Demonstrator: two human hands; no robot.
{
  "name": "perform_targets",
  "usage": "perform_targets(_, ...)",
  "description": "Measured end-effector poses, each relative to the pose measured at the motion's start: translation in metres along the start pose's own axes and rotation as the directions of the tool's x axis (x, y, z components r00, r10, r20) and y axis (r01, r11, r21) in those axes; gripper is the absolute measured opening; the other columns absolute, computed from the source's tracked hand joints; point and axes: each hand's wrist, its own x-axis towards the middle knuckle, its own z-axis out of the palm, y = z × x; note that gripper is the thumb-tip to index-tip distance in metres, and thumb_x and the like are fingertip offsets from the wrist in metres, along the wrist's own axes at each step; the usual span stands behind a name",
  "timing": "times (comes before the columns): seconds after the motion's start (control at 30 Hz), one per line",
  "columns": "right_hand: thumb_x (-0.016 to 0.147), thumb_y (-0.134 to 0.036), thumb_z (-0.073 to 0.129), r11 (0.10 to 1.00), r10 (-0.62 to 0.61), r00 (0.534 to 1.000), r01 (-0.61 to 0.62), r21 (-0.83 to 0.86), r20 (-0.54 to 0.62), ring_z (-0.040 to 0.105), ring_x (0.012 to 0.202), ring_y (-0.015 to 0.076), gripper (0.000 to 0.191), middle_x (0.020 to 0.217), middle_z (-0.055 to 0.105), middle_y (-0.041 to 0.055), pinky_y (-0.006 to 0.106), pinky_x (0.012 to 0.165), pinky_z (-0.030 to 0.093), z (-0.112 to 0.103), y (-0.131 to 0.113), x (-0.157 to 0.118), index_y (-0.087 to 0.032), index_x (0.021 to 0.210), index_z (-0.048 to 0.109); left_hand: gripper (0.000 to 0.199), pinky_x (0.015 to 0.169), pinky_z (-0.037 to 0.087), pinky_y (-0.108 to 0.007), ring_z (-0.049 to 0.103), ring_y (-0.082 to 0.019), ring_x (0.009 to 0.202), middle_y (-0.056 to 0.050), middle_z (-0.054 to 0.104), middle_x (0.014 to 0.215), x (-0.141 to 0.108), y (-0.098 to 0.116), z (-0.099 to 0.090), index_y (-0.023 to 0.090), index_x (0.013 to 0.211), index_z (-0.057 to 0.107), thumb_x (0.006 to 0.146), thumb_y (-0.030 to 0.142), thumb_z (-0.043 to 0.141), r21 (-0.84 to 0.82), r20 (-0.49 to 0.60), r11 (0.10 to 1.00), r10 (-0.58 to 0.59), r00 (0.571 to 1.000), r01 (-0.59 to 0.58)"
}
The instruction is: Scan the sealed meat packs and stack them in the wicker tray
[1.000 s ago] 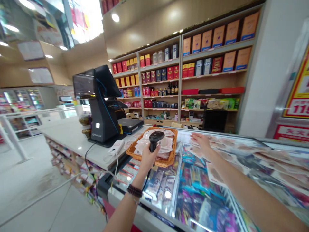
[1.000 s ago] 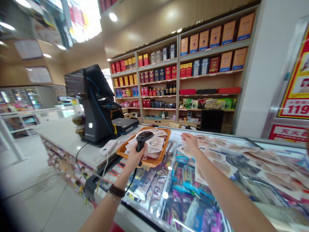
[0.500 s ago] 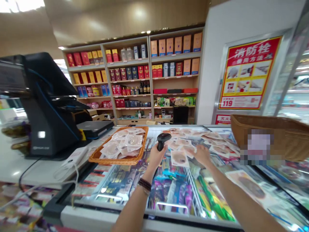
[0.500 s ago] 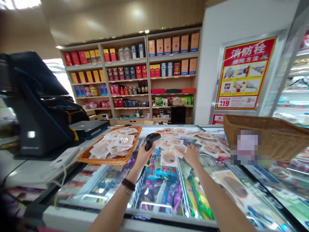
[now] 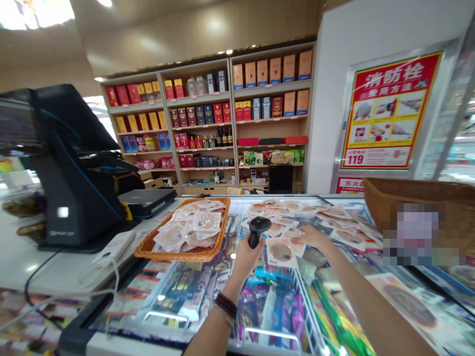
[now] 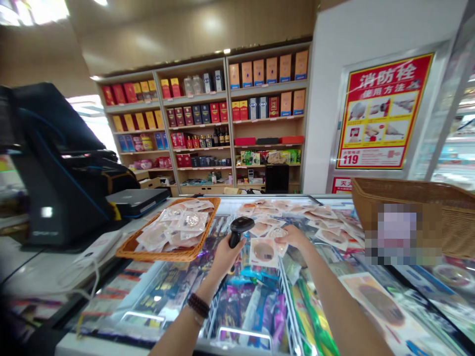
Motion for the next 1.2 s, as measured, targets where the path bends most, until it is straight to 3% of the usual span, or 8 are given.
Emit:
perform_targets(0.07,0.055,-0.035,0.097,0.985,0.145,0.978,-0.156,0.068,0.149,0.066,0.055,0.0215,0.032,0.051,0.064,-0.0014,0.034,0.060,0.059,-0.005,0.002,0.000,-0.022,0.062,0.069,0.043,0.047,0.051,-0.026,0.052,-0.014,0.044,0.006,0.052,0.053,0.001,-0.003,-0.001,0.022,0.086,0.065,0.077,0.059,0.085,-0.003,0.008,1.000,0.001,1.000,-0.001)
perform_targets(0.13,0.063,-0.035,0.094,0.954,0.213,0.970,-0.233,0.189,0.118,0.073,0.064,0.0239,0.027,0.062,0.072,0.0019,0.035,0.063,0.062,-0.010,0.007,0.000,-0.023,0.073,0.071,0.040,0.048,0.051,-0.026,0.053,-0.015,0.045,0.006,0.052,0.053,0.002,-0.005,-0.002,0.022,0.087,0.065,0.079,0.058,0.083,0.001,0.008,1.000,0.000,1.000,0.000)
perform_targets(0.23,0.069,-0.029,0.089,0.899,0.201,0.980,-0.181,0.398,-0.009,0.081,0.081,0.0280,0.027,0.082,0.080,0.0055,0.043,0.075,0.069,-0.007,0.011,-0.002,-0.027,0.086,0.069,0.039,0.048,0.050,-0.026,0.054,-0.015,0.045,0.006,0.052,0.054,0.004,-0.005,-0.002,0.022,0.088,0.066,0.080,0.057,0.082,0.011,-0.010,1.000,-0.005,1.000,0.006)
perform_targets(0.37,0.066,-0.023,0.089,0.849,0.137,0.990,-0.095,0.520,-0.043,0.082,0.087,0.0280,0.032,0.086,0.081,0.0045,0.044,0.085,0.071,0.024,0.005,-0.004,-0.027,0.090,0.069,0.040,0.046,0.050,-0.027,0.056,-0.016,0.045,0.005,0.054,0.055,0.003,0.001,-0.002,0.021,0.090,0.067,0.079,0.057,0.084,0.006,-0.011,0.999,-0.031,0.999,0.031)
perform_targets(0.47,0.066,-0.035,0.092,0.863,0.064,0.991,0.006,0.505,-0.121,0.081,0.086,0.0285,0.033,0.083,0.080,0.0036,0.044,0.082,0.072,0.052,0.000,-0.004,-0.026,0.089,0.070,0.043,0.044,0.050,-0.027,0.055,-0.016,0.043,0.005,0.054,0.054,0.001,0.004,-0.002,0.021,0.090,0.067,0.078,0.058,0.085,-0.009,-0.007,0.999,-0.038,0.999,0.038)
perform_targets(0.57,0.063,-0.045,0.092,0.863,0.036,0.980,0.067,0.500,-0.193,0.081,0.083,0.0288,0.042,0.085,0.081,0.0047,0.044,0.080,0.071,0.067,0.000,-0.003,-0.024,0.093,0.072,0.047,0.047,0.054,-0.028,0.051,-0.013,0.039,0.007,0.052,0.052,0.001,0.005,-0.003,0.021,0.088,0.064,0.076,0.061,0.086,-0.082,0.009,0.995,-0.055,0.998,0.055)
perform_targets(0.77,0.072,-0.050,0.082,0.927,0.000,0.960,0.105,0.359,-0.280,0.082,0.076,0.0298,0.041,0.091,0.085,0.0072,0.045,0.077,0.070,0.072,0.007,-0.005,-0.024,0.102,0.072,0.052,0.048,0.054,-0.027,0.045,-0.009,0.036,0.009,0.051,0.051,0.006,0.007,0.005,0.021,0.086,0.061,0.071,0.064,0.088,-0.235,0.088,0.969,-0.050,0.995,0.069)
perform_targets(1.2,0.084,-0.043,0.069,0.973,-0.130,0.941,0.182,0.144,-0.314,0.083,0.078,0.0318,0.036,0.099,0.085,0.0117,0.044,0.076,0.068,0.075,0.004,-0.011,-0.021,0.111,0.076,0.056,0.046,0.053,-0.026,0.044,-0.008,0.036,0.008,0.050,0.052,0.002,0.015,0.010,0.021,0.079,0.057,0.068,0.068,0.085,-0.205,0.112,0.978,-0.025,0.993,0.047)
